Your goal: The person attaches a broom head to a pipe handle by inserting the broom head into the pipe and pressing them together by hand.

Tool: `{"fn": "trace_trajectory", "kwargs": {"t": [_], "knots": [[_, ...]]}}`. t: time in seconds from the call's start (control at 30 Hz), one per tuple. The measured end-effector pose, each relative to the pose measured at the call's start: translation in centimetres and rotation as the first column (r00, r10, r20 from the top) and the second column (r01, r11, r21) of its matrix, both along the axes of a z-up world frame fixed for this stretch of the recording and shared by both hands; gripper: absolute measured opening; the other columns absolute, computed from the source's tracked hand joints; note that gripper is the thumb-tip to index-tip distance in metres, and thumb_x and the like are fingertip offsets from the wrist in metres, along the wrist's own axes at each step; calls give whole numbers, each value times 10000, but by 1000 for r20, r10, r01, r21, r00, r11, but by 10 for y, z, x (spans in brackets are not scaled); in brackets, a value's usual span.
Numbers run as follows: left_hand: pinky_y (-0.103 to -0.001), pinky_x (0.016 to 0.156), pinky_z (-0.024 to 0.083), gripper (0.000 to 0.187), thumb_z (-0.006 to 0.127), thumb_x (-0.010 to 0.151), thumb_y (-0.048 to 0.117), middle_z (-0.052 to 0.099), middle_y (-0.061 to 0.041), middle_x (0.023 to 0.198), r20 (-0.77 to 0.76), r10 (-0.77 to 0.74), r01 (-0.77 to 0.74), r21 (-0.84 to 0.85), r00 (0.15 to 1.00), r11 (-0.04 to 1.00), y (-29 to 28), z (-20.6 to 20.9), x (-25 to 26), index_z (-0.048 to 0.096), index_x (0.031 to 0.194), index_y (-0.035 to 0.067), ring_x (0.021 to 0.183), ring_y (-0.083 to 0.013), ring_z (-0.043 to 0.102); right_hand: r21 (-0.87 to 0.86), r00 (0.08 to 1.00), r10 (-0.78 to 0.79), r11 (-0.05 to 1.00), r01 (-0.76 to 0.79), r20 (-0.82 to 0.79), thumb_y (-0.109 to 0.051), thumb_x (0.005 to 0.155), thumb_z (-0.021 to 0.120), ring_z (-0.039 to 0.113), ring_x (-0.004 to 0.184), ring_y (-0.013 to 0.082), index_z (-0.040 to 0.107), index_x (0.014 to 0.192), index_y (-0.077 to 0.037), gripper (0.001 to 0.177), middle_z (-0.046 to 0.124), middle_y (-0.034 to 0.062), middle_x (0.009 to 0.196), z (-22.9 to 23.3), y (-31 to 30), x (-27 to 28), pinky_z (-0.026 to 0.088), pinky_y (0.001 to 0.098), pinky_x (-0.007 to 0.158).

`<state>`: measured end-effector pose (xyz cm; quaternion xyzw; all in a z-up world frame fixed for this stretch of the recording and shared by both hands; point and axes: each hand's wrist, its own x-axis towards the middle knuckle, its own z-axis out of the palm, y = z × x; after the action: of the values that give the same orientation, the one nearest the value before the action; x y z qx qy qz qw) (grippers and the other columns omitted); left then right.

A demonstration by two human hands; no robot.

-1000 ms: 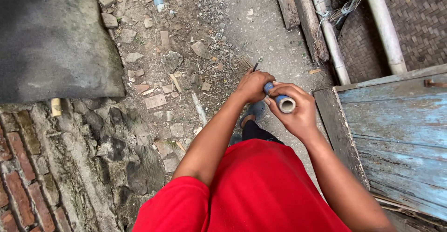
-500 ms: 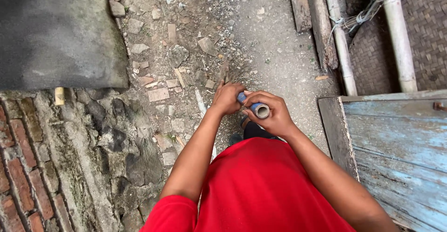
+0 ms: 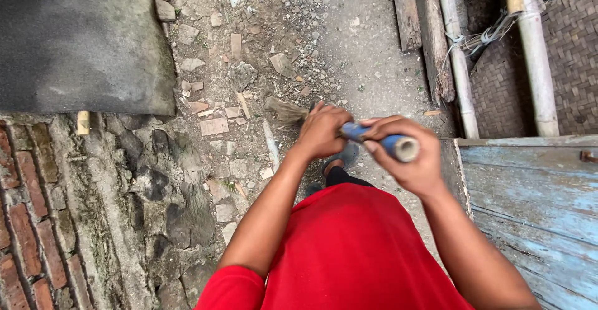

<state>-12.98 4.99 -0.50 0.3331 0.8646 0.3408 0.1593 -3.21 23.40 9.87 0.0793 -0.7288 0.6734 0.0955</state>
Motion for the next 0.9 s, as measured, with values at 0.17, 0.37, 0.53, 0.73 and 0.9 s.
{"fn": "trace_trajectory", "kwargs": {"t": [0.17, 0.37, 0.53, 0.73, 0.9], "knots": [[-595, 1183, 333, 353, 691, 666, 76, 705, -42, 1003, -84, -68, 74, 81, 994, 994, 47, 11, -14, 694, 1013, 142, 1109, -290, 637, 114, 988, -152, 981, 155, -39, 57, 908, 748, 729, 1161, 272, 664, 1003, -8, 142, 714, 108, 1063, 19, 25, 8, 581, 452, 1114], [-625, 1140, 344, 342, 670, 669, 37, 708, -32, 1014, -125, -114, 122, 54, 986, 991, 78, -14, -31, 695, 990, 155, 1119, -290, 637, 248, 971, -203, 941, 230, -127, 39, 882, 795, 728, 1163, 284, 662, 992, 0, 177, 726, 121, 1055, -1, 28, 5, 579, 437, 1097], [-641, 1124, 328, 280, 695, 736, 74, 712, -23, 1041, -100, -91, 88, -30, 991, 996, 80, -63, -47, 701, 999, 172, 1146, -287, 630, 310, 967, -216, 918, 249, -135, 13, 864, 824, 720, 1178, 295, 676, 990, -6, 195, 732, 128, 1052, -46, 19, -12, 560, 396, 1040], [-639, 1132, 310, 384, 657, 741, 23, 715, 11, 1150, 52, -5, 18, -242, 999, 970, 39, -92, -49, 711, 1069, 214, 1213, -262, 615, 195, 990, -140, 971, 135, 12, -1, 875, 797, 705, 1193, 281, 676, 1032, -11, 199, 726, 117, 1122, -94, -2, -27, 551, 388, 1040], [-601, 1221, 254, 389, 709, 751, 92, 706, -16, 1179, 66, 80, -58, -292, 995, 955, -6, -73, -33, 684, 1126, 193, 1233, -283, 593, 173, 998, 54, 984, -48, -28, 31, 859, 797, 697, 1196, 285, 670, 993, -11, 189, 730, 112, 1097, -77, -27, -27, 524, 417, 1117]]}}
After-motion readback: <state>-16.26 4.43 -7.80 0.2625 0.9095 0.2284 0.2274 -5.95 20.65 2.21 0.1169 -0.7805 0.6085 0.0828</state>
